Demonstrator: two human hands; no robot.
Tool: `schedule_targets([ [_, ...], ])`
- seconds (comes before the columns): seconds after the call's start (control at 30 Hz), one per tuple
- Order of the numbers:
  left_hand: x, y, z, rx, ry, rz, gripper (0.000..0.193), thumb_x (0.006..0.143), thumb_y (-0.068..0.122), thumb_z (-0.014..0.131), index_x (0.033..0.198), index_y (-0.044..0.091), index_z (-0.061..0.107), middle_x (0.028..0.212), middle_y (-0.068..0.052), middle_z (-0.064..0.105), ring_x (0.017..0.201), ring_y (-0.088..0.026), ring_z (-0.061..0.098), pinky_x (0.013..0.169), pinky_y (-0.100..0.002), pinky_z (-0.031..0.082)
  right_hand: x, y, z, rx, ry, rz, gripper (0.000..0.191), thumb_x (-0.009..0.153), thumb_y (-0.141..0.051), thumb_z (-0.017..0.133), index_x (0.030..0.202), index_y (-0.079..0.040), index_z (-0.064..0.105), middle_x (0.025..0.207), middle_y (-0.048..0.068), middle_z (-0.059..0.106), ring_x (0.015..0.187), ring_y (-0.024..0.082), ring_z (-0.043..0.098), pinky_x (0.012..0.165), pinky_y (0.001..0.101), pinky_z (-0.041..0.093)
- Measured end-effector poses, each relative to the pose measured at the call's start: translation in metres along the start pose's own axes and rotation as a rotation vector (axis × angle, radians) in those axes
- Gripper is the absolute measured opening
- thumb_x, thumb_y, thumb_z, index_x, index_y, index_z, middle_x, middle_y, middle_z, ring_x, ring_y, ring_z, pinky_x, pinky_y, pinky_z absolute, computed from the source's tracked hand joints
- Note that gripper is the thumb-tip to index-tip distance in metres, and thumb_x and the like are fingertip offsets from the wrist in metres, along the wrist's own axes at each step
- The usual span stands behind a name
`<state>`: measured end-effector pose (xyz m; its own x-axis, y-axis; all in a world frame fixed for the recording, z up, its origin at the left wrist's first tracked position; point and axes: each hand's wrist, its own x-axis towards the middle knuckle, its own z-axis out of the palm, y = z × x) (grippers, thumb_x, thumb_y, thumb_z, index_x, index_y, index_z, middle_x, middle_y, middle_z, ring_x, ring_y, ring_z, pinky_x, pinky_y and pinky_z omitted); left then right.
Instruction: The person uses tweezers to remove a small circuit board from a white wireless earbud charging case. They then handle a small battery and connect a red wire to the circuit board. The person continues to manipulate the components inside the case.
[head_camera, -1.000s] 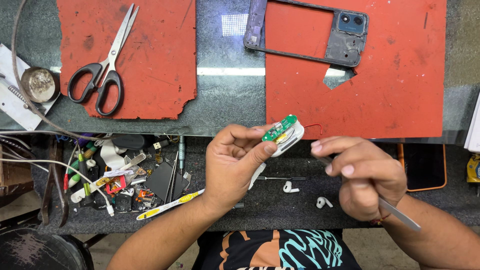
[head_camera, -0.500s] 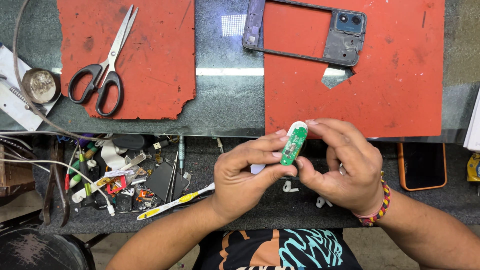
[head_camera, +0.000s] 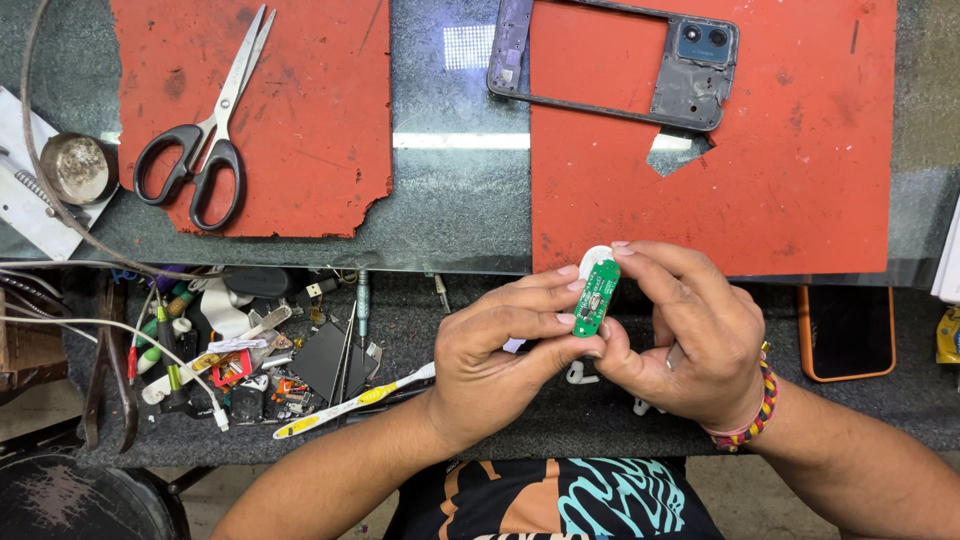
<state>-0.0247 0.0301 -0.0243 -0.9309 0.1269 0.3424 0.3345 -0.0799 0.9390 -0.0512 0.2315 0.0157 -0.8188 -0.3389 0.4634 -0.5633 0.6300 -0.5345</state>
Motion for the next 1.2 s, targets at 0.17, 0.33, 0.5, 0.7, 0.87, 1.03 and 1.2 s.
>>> schedule_targets([
  [0.17, 0.001, 0.001, 0.002, 0.022, 0.012, 0.022, 0.023, 0.087, 0.003, 0.086, 0.104, 0.004, 0.070, 0.124, -0.014, 0.074, 0.132, -0.030, 0.069, 0.117, -0.043, 0.059, -0.002, 0.000, 0.000, -0.018, 0.009, -0.017, 0.043, 0.080, -0.012, 0.078, 0.118, 0.005, 0.069, 0.114, 0.016, 0.071, 0.047, 0.003, 0.049, 0.045, 0.0233, 0.041],
  [0.33, -0.001, 0.001, 0.002, -0.008, 0.033, 0.001, 0.026, 0.087, 0.005, 0.087, 0.105, 0.004, 0.068, 0.123, -0.014, 0.074, 0.130, -0.029, 0.070, 0.115, -0.042, 0.060, -0.001, 0.003, -0.003, 0.028, 0.019, -0.015, 0.036, 0.084, -0.003, 0.069, 0.119, 0.003, 0.069, 0.117, 0.015, 0.071, 0.052, 0.003, 0.053, 0.047, 0.0216, 0.044],
  [0.5, -0.003, 0.000, 0.003, -0.051, 0.042, -0.001, 0.026, 0.088, 0.004, 0.087, 0.106, 0.004, 0.067, 0.125, -0.015, 0.074, 0.131, -0.030, 0.070, 0.115, -0.042, 0.059, 0.000, 0.003, -0.006, 0.048, -0.002, -0.025, 0.042, 0.078, -0.006, 0.072, 0.119, 0.005, 0.069, 0.116, 0.017, 0.071, 0.048, 0.003, 0.051, 0.047, 0.0230, 0.043],
  [0.7, -0.006, -0.002, 0.002, -0.139, 0.079, -0.045, 0.025, 0.091, 0.002, 0.084, 0.109, 0.003, 0.067, 0.127, -0.018, 0.073, 0.130, -0.030, 0.070, 0.116, -0.044, 0.058, -0.001, 0.003, -0.004, 0.115, -0.002, 0.003, 0.039, 0.082, -0.008, 0.084, 0.118, 0.002, 0.069, 0.120, 0.017, 0.071, 0.055, 0.002, 0.055, 0.050, 0.0213, 0.044],
  [0.87, -0.008, -0.003, 0.000, -0.233, 0.073, -0.112, 0.024, 0.092, 0.000, 0.082, 0.110, 0.002, 0.067, 0.129, -0.019, 0.072, 0.131, -0.030, 0.069, 0.114, -0.044, 0.059, -0.006, 0.000, -0.004, 0.252, 0.015, 0.120, 0.025, 0.085, 0.000, 0.079, 0.107, 0.002, 0.068, 0.121, 0.016, 0.071, 0.059, 0.001, 0.054, 0.051, 0.0172, 0.043],
  [1.03, -0.012, -0.003, 0.003, -0.267, 0.087, -0.070, 0.021, 0.097, -0.004, 0.078, 0.113, 0.000, 0.065, 0.129, -0.019, 0.071, 0.126, -0.027, 0.069, 0.116, -0.041, 0.056, -0.011, 0.000, -0.008, 0.406, 0.005, 0.274, 0.015, 0.088, 0.003, 0.071, 0.101, 0.002, 0.064, 0.117, 0.012, 0.068, 0.057, -0.002, 0.046, 0.054, 0.0159, 0.039],
  [1.2, -0.013, -0.008, 0.002, -0.348, 0.118, -0.184, 0.021, 0.096, -0.005, 0.076, 0.111, 0.001, 0.063, 0.122, -0.020, 0.073, 0.127, -0.028, 0.070, 0.108, -0.039, 0.061, -0.018, 0.005, -0.009, 0.475, -0.069, 0.402, 0.016, 0.092, 0.002, 0.069, 0.106, 0.002, 0.062, 0.098, 0.005, 0.067, 0.060, -0.001, 0.044, 0.056, 0.0160, 0.036],
])
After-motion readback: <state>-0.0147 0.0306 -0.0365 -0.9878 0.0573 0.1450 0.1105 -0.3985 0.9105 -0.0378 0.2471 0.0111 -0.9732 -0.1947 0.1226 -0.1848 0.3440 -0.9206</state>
